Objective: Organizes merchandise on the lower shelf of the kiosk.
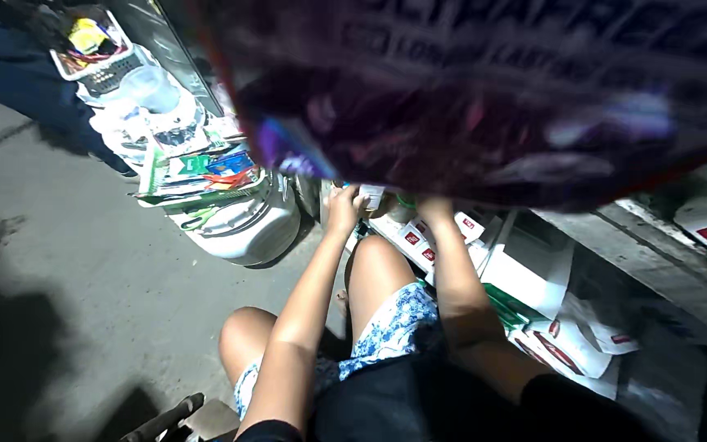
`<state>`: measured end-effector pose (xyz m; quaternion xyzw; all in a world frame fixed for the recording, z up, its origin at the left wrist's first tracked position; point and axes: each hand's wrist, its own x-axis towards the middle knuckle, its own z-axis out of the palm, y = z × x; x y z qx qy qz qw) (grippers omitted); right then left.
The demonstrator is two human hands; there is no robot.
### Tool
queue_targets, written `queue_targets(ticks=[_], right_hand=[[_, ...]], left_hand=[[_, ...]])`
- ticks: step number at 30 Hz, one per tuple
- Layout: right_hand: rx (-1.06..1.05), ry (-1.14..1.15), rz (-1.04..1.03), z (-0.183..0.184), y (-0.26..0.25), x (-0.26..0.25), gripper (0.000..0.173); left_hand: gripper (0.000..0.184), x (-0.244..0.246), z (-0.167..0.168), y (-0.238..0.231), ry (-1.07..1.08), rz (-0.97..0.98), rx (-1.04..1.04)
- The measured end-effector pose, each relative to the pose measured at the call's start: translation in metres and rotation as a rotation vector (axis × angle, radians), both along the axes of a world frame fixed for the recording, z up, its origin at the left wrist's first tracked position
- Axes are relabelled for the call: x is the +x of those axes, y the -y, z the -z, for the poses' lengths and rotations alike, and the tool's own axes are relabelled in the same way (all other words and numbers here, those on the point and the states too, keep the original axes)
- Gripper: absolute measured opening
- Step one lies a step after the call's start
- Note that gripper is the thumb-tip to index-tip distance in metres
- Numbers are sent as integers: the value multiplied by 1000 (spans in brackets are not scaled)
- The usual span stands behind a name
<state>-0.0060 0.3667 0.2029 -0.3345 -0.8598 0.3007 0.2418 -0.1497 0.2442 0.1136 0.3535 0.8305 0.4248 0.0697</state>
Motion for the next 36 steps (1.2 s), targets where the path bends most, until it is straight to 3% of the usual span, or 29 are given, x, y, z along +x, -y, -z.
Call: queue_targets(ticks=[3, 4, 6, 8, 10, 12, 13, 15, 17, 21, 23, 25, 29, 32, 36], right_hand=[[-135, 80, -90, -17, 0, -8, 41], [-157, 76, -107, -17, -1, -11, 41], [-124, 60, -116, -14, -3, -17, 40], [-75, 115, -115, -14, -7, -25, 40], [-133, 237, -162, -15, -11, -30, 40], [-212, 254, -230, -3, -14, -30, 38], [-173, 212, -237, 12, -15, -27, 37], [-77, 170, -234, 37, -12, -22, 35], [-161, 192, -250, 42, -9, -29, 33], [-352, 145, -211, 33, 3, -49, 39], [-270, 108, -242, 52, -1, -57, 46], [-217, 156, -205, 58, -1, -63, 47], [-322, 305, -158, 50, 11, -68, 54], [-321, 256, -105, 59, 13, -66, 44], [-272, 305, -23, 62, 20, -61, 43]], left_hand=[[38, 18, -81, -3, 174, 72, -252], [38, 24, -91, -4, 165, 75, -257], [36, 26, -92, -6, 107, 94, -295], [30, 18, -88, -10, 88, 154, -465], [25, 6, -60, -14, 55, 165, -568], [24, -5, -13, -14, -75, 78, -395], [36, -7, -9, -14, -63, 54, -330], [67, -4, -18, -11, -2, 30, -246], [79, 3, -27, -8, 57, 39, -215], [47, 20, -75, -17, 68, 39, -372], [40, 17, -35, -23, -148, -29, -296], [46, 15, -14, -31, -195, -31, -344], [61, 17, -19, -34, -94, 69, -568], [48, 9, -37, -30, -17, 102, -631], [43, -4, -63, -35, -41, 17, -536]])
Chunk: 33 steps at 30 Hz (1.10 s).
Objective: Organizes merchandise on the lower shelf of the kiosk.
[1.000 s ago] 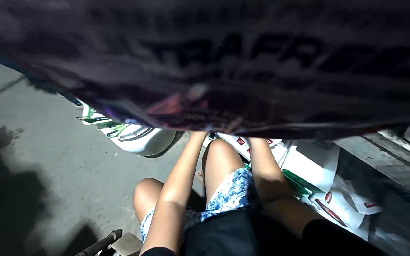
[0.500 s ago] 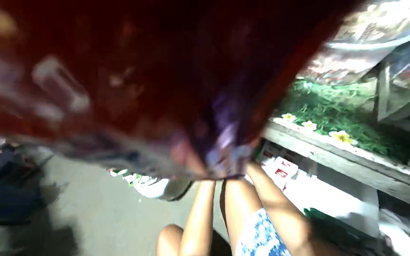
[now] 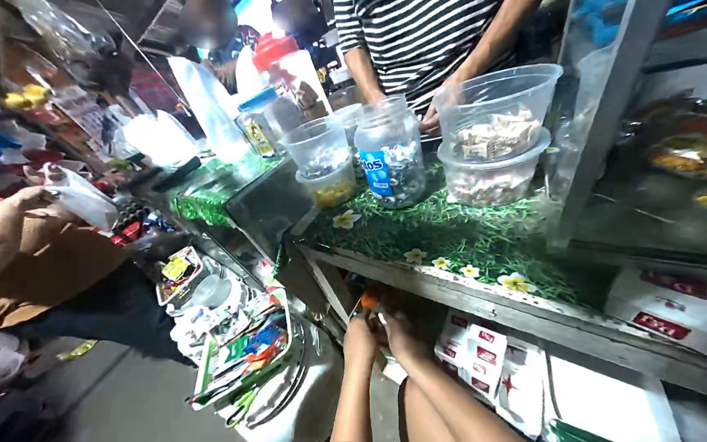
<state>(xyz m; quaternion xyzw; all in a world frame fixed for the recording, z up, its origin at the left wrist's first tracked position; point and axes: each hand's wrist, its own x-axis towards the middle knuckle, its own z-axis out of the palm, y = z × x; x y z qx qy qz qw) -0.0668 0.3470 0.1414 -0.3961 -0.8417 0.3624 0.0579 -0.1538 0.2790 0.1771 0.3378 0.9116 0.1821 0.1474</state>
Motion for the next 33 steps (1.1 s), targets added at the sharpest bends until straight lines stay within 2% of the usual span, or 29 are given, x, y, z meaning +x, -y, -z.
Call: queue_targets(ticks=[3, 7, 9, 11, 14, 16, 18, 20, 22, 25, 27, 30, 33], right_hand=[[-67, 148, -59, -5, 8, 4, 55], [-92, 212, -79, 1, 23, 9, 59], [-64, 171, -27, 7, 25, 8, 65], [22, 58, 72, 15, 26, 8, 82], [126, -35, 152, 18, 30, 12, 80], [207, -50, 155, 25, 33, 10, 75], [251, -10, 146, 29, 35, 9, 70], [252, 10, 167, 27, 35, 6, 80], [273, -27, 193, 28, 35, 4, 92], [389, -29, 203, 36, 37, 0, 90], [443, -16, 216, 40, 40, -2, 90], [489, 6, 215, 43, 43, -4, 92], [503, 72, 218, 44, 45, -8, 93]], left_hand=[[44, -16, 5, -17, -115, 70, 120], [41, -19, 11, -29, -76, 141, 20], [34, -10, 3, -31, -56, 122, 53], [31, -4, -2, -30, -80, 158, 73], [35, 3, -3, -27, -86, 256, 76], [34, 7, -18, -25, -25, 220, 12], [38, 3, -33, -24, 130, 88, -25], [38, -6, -38, -22, 237, 20, 52], [36, -19, -33, -22, 242, 1, 173], [39, -38, -7, -29, 219, -25, 321], [38, -48, 12, -36, 172, -12, 238], [41, -50, 35, -45, 139, 7, 6], [50, -50, 42, -47, 92, -1, -52]])
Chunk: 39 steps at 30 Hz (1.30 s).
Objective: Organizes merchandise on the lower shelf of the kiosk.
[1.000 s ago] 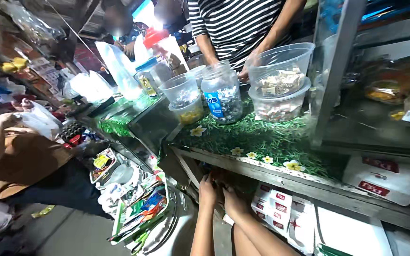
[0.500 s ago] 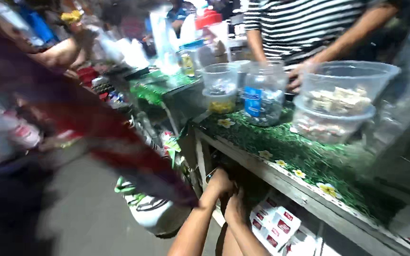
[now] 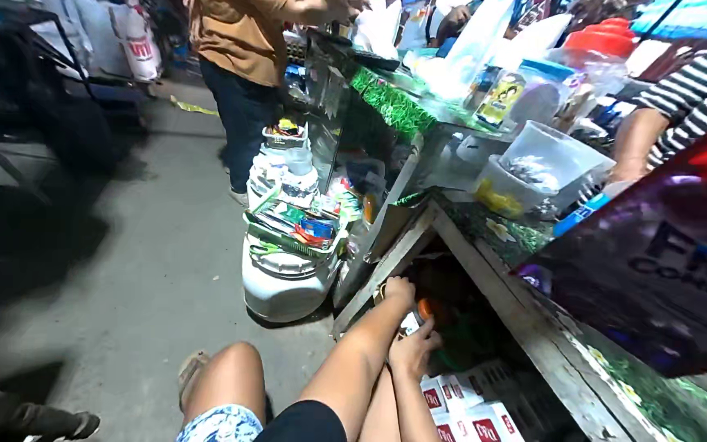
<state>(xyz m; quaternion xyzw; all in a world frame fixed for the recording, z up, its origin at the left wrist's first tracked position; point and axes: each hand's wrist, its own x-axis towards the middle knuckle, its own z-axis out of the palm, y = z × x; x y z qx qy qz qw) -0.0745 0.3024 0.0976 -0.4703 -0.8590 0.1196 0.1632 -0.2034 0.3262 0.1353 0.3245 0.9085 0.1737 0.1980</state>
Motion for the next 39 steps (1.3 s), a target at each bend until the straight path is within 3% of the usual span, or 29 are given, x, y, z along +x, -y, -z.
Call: queue_targets(ticks=[4, 9, 12, 15, 21, 25, 29, 37, 39], right_hand=[[-8, 59, 21, -7, 6, -2, 93], [-98, 46, 27, -32, 24, 0, 87], [-138, 29, 19, -47, 36, 0, 95], [-73, -2, 14, -29, 28, -3, 102], [42, -3, -25, 3, 7, -7, 91], [86, -21, -8, 13, 3, -9, 92], [77, 30, -33, 11, 3, -9, 94], [40, 18, -28, 10, 3, -8, 93], [38, 32, -10, 10, 2, -8, 96]], left_hand=[[52, -2, -4, 0, 20, -22, 0], [34, -2, -3, -13, 102, -97, -53], [37, -1, -3, -14, 91, -86, -62], [44, -4, 0, -6, 35, -20, 25], [39, -11, 7, 2, 0, 23, 147], [44, -6, 9, 5, -112, 113, 147], [44, -7, 7, 5, -68, 58, 148], [29, -5, 0, -12, 8, 69, -140], [31, -4, 2, -11, 10, 58, -120]])
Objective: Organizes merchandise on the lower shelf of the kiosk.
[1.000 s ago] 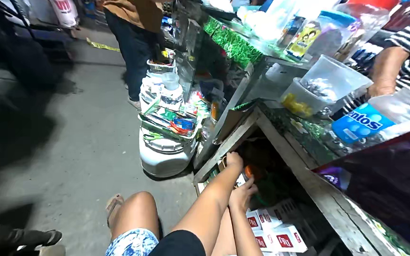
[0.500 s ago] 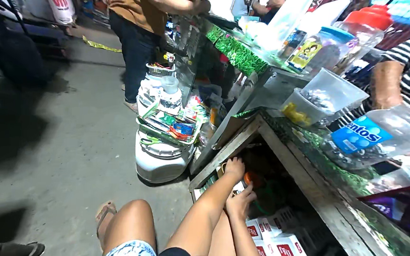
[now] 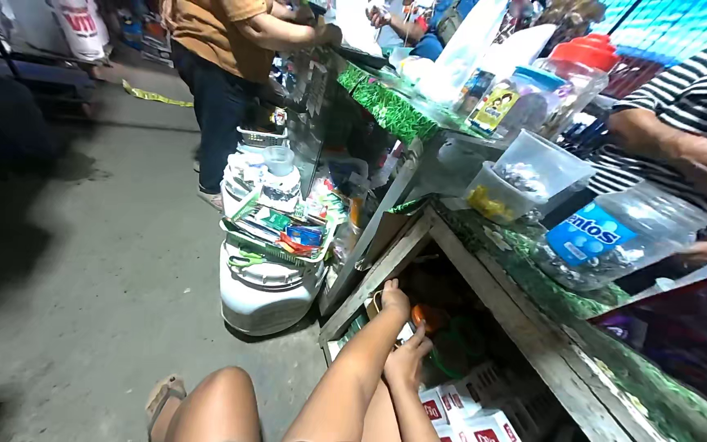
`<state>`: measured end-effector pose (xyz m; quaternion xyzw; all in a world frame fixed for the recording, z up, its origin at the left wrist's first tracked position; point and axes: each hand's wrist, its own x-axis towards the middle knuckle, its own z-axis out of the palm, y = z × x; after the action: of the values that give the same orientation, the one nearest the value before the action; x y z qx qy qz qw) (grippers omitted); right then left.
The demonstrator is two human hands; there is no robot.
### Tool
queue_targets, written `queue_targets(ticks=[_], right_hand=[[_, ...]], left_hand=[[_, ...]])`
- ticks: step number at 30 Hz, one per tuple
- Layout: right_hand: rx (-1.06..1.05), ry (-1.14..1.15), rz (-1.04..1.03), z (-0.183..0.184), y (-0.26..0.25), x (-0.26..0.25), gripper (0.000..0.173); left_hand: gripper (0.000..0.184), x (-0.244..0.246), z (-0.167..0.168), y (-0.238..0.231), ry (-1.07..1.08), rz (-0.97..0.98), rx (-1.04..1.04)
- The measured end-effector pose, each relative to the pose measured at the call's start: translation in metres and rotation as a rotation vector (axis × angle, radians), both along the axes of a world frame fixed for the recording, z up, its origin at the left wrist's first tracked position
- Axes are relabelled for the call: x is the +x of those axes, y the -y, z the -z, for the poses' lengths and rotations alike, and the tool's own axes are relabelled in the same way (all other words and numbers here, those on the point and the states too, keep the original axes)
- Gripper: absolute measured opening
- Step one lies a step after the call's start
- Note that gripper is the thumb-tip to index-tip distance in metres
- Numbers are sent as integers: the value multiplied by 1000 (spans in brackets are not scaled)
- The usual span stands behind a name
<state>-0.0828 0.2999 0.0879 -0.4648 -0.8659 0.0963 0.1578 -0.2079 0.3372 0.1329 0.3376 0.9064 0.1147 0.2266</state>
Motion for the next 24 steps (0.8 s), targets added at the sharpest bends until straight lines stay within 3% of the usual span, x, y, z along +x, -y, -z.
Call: queue_targets(ticks=[10, 15, 21, 24], right_hand=[[18, -44, -18, 2, 1, 0, 89], [-12, -56, -42, -6, 6, 3, 85], [-53, 2, -52, -9, 5, 4, 84], [-48, 7, -44, -7, 4, 3, 84]], left_hand=[[57, -8, 9, 23, -87, 31, 315], [61, -2, -3, 35, -46, 49, 295], [31, 4, -3, 18, -26, 114, 55], [35, 4, -3, 23, -35, 81, 173]])
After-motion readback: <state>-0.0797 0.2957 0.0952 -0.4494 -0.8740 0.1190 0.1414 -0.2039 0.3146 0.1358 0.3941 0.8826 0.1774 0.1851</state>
